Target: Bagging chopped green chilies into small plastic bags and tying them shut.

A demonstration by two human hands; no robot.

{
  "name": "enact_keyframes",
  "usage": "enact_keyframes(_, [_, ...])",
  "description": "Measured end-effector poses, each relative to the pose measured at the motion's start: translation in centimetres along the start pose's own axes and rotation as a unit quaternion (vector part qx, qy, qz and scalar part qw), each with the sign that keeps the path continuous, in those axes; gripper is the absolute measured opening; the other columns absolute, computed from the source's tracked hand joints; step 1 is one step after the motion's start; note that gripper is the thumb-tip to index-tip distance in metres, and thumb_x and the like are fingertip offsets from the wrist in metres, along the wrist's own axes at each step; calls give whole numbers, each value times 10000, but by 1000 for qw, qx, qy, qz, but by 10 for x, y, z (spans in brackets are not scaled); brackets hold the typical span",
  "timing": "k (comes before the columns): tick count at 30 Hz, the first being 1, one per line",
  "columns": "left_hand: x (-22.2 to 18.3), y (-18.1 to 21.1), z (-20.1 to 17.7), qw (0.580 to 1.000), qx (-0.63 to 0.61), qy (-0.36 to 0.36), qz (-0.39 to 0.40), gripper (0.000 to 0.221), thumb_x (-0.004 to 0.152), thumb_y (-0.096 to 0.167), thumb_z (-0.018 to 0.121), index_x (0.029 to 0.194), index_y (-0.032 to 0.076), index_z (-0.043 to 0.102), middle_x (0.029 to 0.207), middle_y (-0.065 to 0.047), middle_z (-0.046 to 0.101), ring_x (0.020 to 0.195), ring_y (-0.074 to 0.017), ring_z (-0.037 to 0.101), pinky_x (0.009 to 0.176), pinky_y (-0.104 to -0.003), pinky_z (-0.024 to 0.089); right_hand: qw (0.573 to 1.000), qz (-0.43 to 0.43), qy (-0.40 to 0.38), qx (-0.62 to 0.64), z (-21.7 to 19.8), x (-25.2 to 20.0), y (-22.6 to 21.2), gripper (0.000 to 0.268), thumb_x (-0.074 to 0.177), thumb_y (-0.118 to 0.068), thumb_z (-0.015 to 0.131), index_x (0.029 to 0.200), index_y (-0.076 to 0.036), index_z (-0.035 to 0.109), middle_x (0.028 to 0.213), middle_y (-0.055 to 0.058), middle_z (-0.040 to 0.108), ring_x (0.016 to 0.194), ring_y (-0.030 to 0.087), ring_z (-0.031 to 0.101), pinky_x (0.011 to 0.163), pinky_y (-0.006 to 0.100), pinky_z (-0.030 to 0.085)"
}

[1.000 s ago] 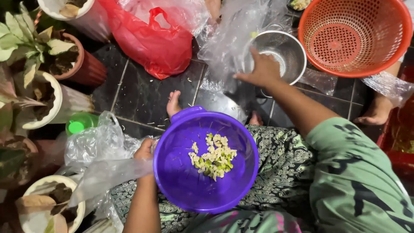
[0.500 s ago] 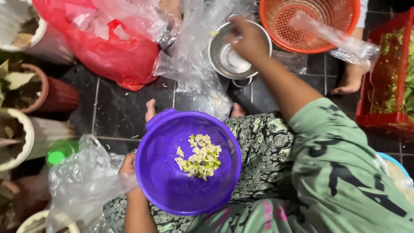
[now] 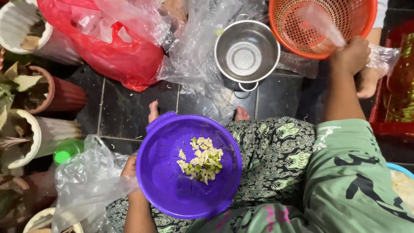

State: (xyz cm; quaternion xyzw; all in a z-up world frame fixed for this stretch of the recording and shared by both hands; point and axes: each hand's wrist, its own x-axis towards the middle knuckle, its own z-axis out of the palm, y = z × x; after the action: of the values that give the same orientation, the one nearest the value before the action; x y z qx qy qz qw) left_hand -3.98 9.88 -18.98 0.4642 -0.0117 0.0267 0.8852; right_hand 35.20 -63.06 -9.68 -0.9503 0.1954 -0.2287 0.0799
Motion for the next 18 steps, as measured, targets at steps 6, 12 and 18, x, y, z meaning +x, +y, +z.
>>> enact_keyframes(6, [-1,2,6,1000,-18,-21,5,164,930,32,529,1061,-24,611,993,-155,682,852,-234,658,790,-342,547,954,-213,57,203,34,-64,11,75,863,-6,549,907,-19,490,854,179,529,770,379,481,681,511,359])
enact_keyframes(12, [7,4,12,998,-35,-40,12,173,941,42,540,1082,-23,618,1013,-155,683,872,-233,658,808,-344,547,957,-195,-212,-37,25,-84,-38,567,868,-224,662,1410,-131,523,1352,189,548,1260,413,490,975,537,517])
enact_keyframes(18, [7,8,21,997,-52,-49,36,183,953,52,551,1103,-22,625,1034,-155,685,892,-232,658,826,-347,548,910,-112,-376,-134,33,-58,-50,787,880,-445,684,1555,-129,432,1439,249,514,1290,479,483,957,592,531])
